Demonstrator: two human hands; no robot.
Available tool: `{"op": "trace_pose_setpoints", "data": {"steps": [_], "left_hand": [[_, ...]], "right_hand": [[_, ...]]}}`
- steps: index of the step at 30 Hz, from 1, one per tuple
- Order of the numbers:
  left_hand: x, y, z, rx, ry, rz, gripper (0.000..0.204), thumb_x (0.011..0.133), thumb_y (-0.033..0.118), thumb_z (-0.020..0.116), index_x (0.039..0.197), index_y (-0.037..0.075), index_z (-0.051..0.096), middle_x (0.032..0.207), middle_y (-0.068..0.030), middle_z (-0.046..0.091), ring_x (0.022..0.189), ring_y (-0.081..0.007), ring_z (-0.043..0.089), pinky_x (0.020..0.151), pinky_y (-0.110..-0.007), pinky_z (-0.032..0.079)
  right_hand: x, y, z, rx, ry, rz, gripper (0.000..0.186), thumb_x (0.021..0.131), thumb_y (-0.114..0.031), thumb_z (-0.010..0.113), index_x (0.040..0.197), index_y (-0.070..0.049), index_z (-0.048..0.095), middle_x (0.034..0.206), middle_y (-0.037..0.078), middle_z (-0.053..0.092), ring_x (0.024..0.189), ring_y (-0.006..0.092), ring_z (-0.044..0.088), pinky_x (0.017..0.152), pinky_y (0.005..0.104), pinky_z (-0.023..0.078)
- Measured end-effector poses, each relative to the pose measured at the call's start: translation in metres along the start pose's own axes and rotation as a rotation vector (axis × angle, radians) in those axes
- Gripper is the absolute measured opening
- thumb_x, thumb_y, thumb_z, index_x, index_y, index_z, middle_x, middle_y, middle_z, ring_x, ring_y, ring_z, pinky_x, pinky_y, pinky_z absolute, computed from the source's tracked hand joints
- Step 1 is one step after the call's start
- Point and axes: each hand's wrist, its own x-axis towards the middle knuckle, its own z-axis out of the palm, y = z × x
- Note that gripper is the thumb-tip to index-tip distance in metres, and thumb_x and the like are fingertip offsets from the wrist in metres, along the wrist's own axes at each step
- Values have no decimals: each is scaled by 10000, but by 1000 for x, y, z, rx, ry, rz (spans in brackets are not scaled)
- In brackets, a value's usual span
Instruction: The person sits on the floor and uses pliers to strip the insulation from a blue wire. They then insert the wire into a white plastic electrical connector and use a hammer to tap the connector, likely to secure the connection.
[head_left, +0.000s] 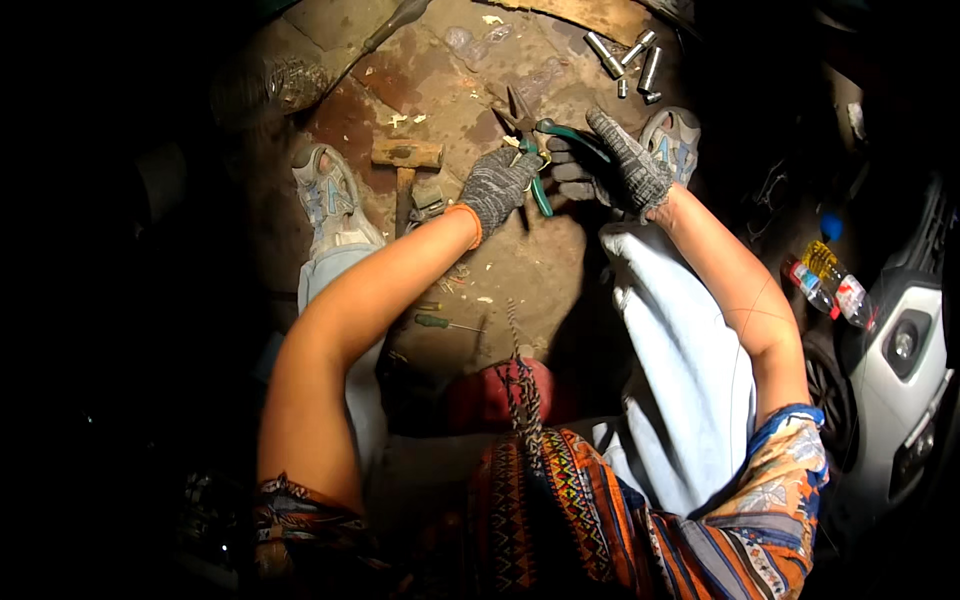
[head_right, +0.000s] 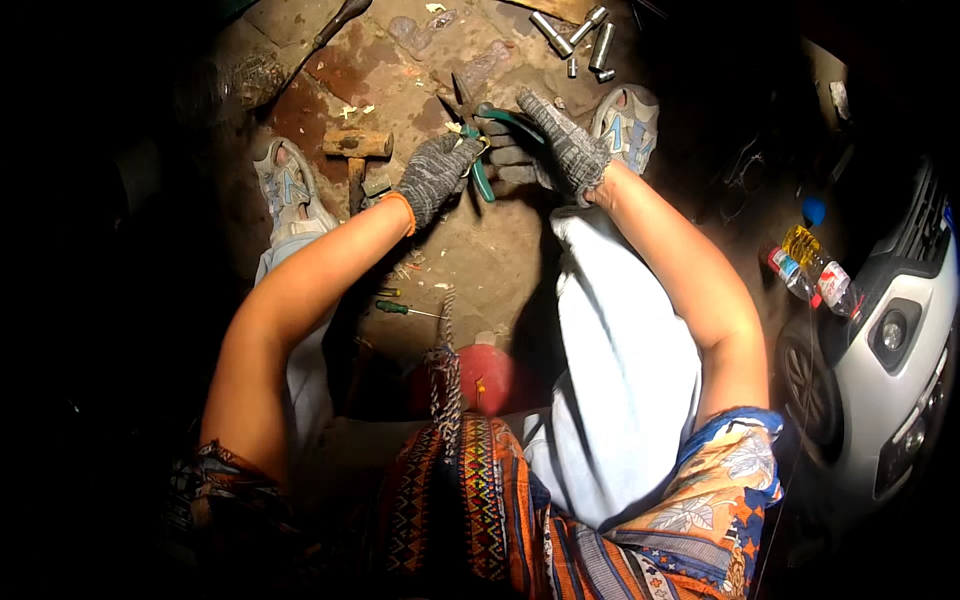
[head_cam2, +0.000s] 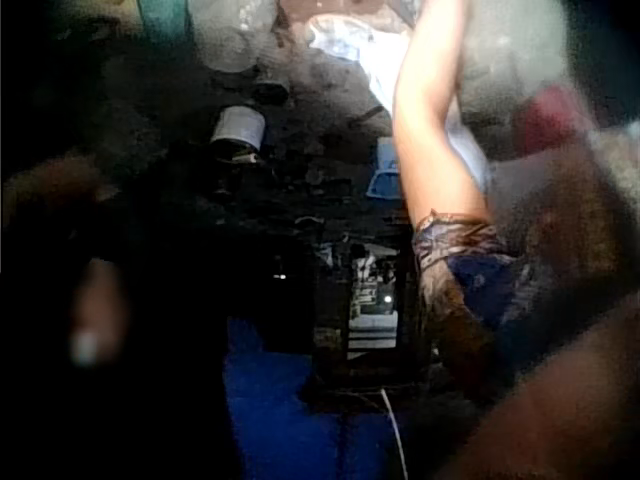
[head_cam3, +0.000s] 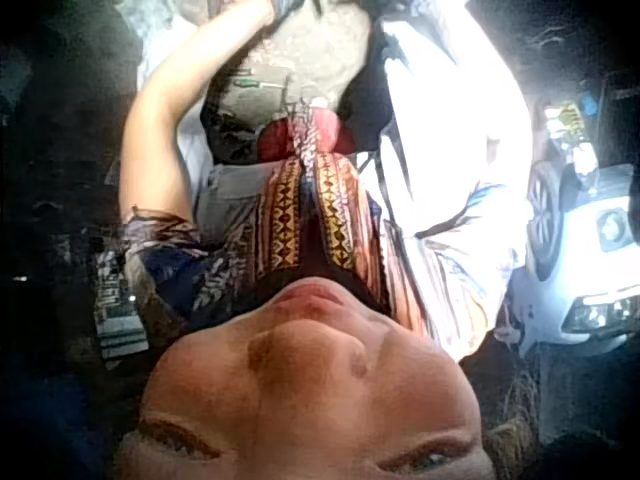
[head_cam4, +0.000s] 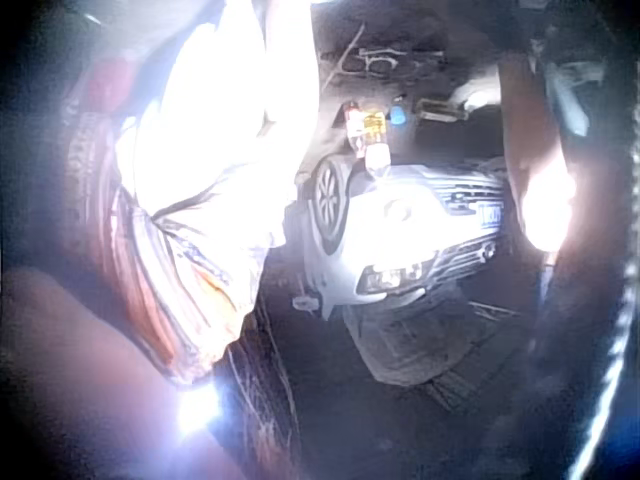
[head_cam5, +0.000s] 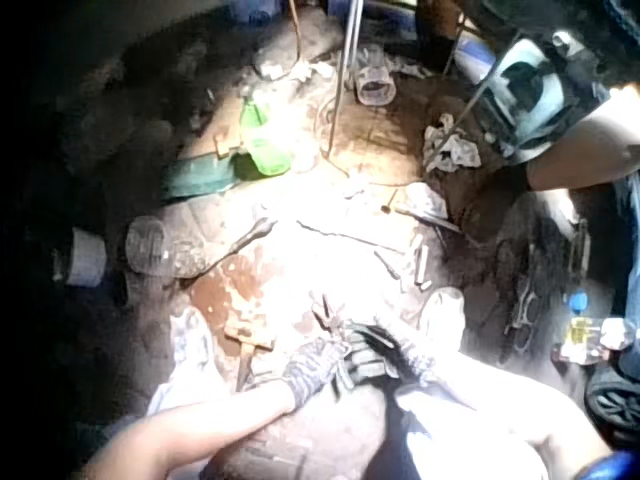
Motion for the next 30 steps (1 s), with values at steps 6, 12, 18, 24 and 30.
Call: {"op": "trace_pose_setpoints", "data": {"steps": [6, 12, 18, 24, 30], "left_hand": [[-15, 43, 20, 192, 185, 189, 376, 816, 287, 638, 977, -52, 620, 873, -195, 647, 780, -242, 617, 712, -348, 470], [-44, 52, 34, -19, 248, 233, 321, 820, 253, 640, 953, -40, 629, 824, -163, 646, 731, -201, 608, 677, -325, 473], [-60, 61, 55, -293, 204, 216, 214, 829, 149, 633, 966, -16, 633, 833, -116, 651, 764, -139, 594, 694, -265, 470], [-47, 29, 56, 587, 415, 1056, 187, 877, 127, 548, 1011, 10, 606, 806, -83, 636, 744, -136, 596, 651, -263, 481], [-34, 15, 75, -816, 16, 180, 190, 916, 120, 446, 1010, 25, 581, 665, -4, 527, 481, -72, 434, 408, -201, 325]], "right_hand": [[-24, -15, -14, -978, 527, -196, 380, 900, -319, 555, 1197, -84, 566, 825, -13, 601, 695, 38, 519, 550, 210, 440], [-42, -29, -4, -603, 336, -13, 390, 900, -297, 547, 1210, -61, 546, 866, 37, 629, 714, 64, 582, 621, 196, 492], [-40, 2, -18, -1036, 192, -521, 414, 889, -89, 529, 1289, -22, 448, 1177, 109, 540, 1029, 169, 550, 875, 271, 479], [-39, 14, -21, -503, 434, -286, 312, 917, -162, 519, 1207, -48, 536, 1094, 41, 604, 943, 107, 582, 808, 241, 479], [-44, 24, -13, -1129, 664, -442, 334, 881, -287, 574, 1085, -24, 558, 953, 86, 618, 811, 141, 596, 683, 261, 488]]}}
